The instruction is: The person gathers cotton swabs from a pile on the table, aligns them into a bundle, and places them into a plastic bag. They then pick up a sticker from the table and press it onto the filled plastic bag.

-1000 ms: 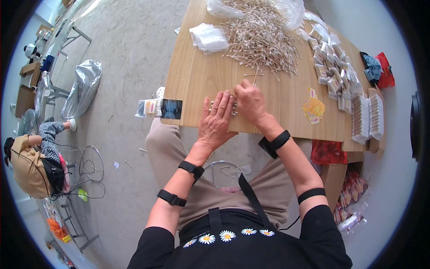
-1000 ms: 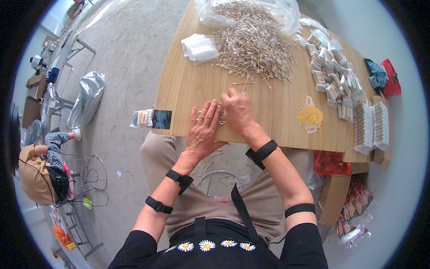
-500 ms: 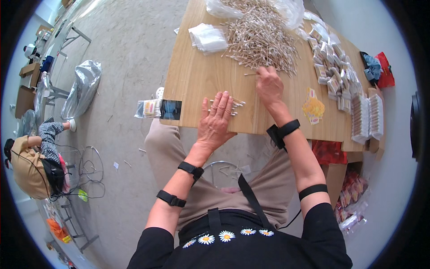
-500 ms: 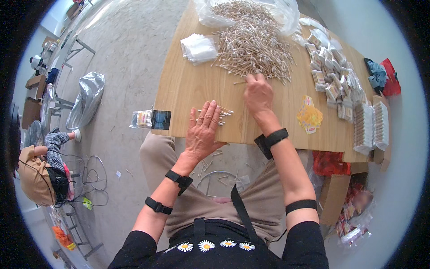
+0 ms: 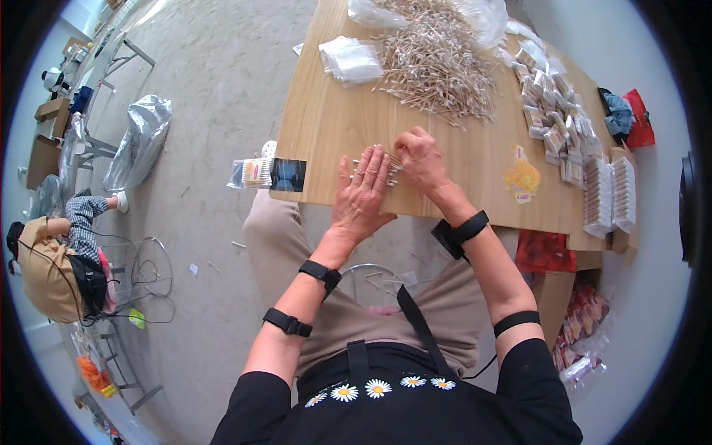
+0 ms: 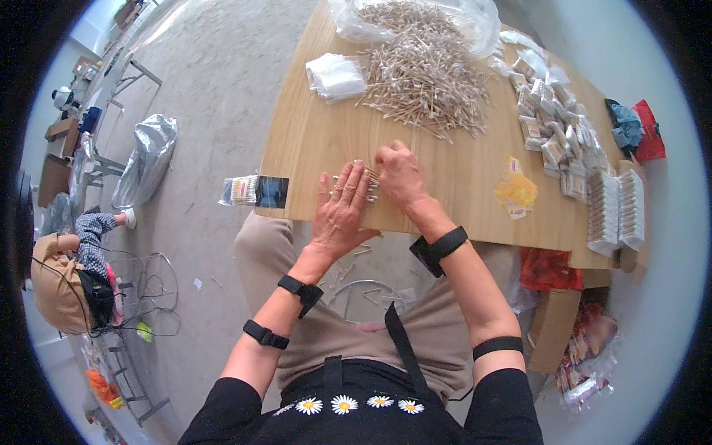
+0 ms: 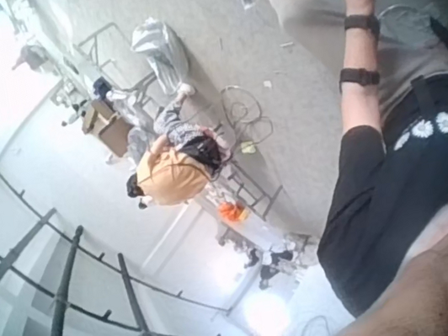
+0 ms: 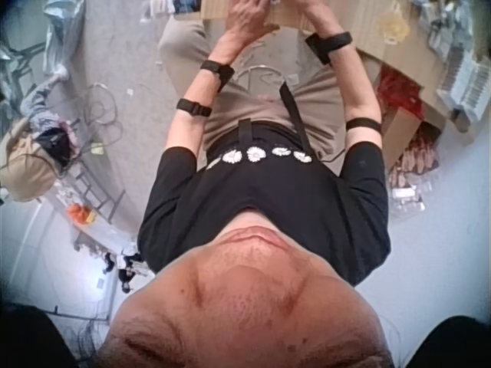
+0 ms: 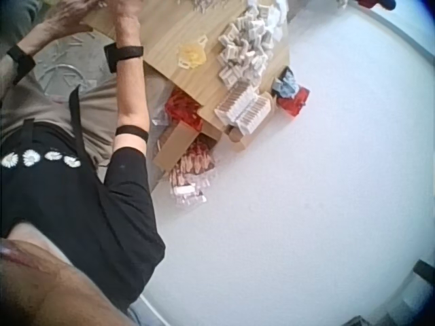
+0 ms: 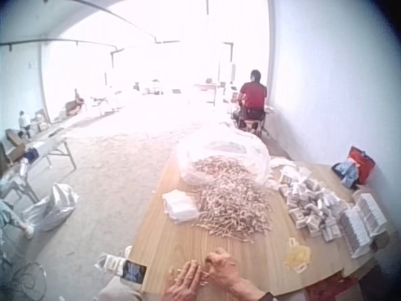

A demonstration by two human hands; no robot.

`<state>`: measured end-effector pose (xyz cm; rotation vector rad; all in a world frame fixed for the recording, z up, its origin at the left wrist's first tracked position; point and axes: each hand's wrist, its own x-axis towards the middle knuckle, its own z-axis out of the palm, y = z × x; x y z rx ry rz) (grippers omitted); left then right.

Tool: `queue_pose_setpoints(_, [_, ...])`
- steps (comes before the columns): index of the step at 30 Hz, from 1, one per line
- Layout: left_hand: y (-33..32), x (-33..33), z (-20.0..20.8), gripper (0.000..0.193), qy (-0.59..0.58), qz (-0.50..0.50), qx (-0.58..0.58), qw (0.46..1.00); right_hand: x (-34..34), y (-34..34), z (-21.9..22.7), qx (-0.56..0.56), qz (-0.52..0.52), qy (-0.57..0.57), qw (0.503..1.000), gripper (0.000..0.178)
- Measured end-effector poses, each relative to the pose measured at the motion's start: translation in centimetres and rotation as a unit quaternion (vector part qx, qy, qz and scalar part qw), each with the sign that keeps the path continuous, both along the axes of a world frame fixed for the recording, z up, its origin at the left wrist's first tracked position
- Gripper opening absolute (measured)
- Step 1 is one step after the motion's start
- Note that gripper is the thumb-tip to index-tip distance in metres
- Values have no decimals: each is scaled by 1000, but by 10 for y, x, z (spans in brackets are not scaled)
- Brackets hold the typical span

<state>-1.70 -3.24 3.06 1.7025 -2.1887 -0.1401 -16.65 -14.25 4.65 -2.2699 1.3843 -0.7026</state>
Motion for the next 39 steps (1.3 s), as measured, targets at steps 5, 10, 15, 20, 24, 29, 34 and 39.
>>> queue_pose_setpoints(5, [1, 2, -6, 123, -4, 12, -15, 1000, -12, 16, 1, -25, -12, 20, 999, 9])
queue_pose_setpoints(10, [3, -1, -7, 120, -10, 13, -15, 1000, -5, 21, -1, -12, 50, -6, 999, 11])
queue_pose_setpoints(15, [6, -2, -11, 118, 5, 21, -33, 999, -45, -9, 1, -70, -143, 103, 982, 18])
queue_pose_setpoints(20, [1, -1, -2, 122, -15, 11, -4, 1000, -64, -36, -1, -190, -84, 73, 976, 20])
queue_pose_setpoints(24, [1, 1, -1, 121, -23, 26, 0, 999, -45, 38, 47, 67, 102, -6, 993, 16])
queue_pose_setpoints(29, [-1, -1, -5, 115, -15, 27, -30, 999, -42, 133, -33, 401, 411, 239, 783, 18])
queue_pose_setpoints(34, [2, -2, -9, 107, 7, 33, -20, 999, -37, 133, -187, 215, 256, 361, 871, 23])
queue_pose_setpoints(39, [2, -6, -9, 103, 39, 28, -20, 999, -44, 135, -235, 220, 204, 304, 904, 54])
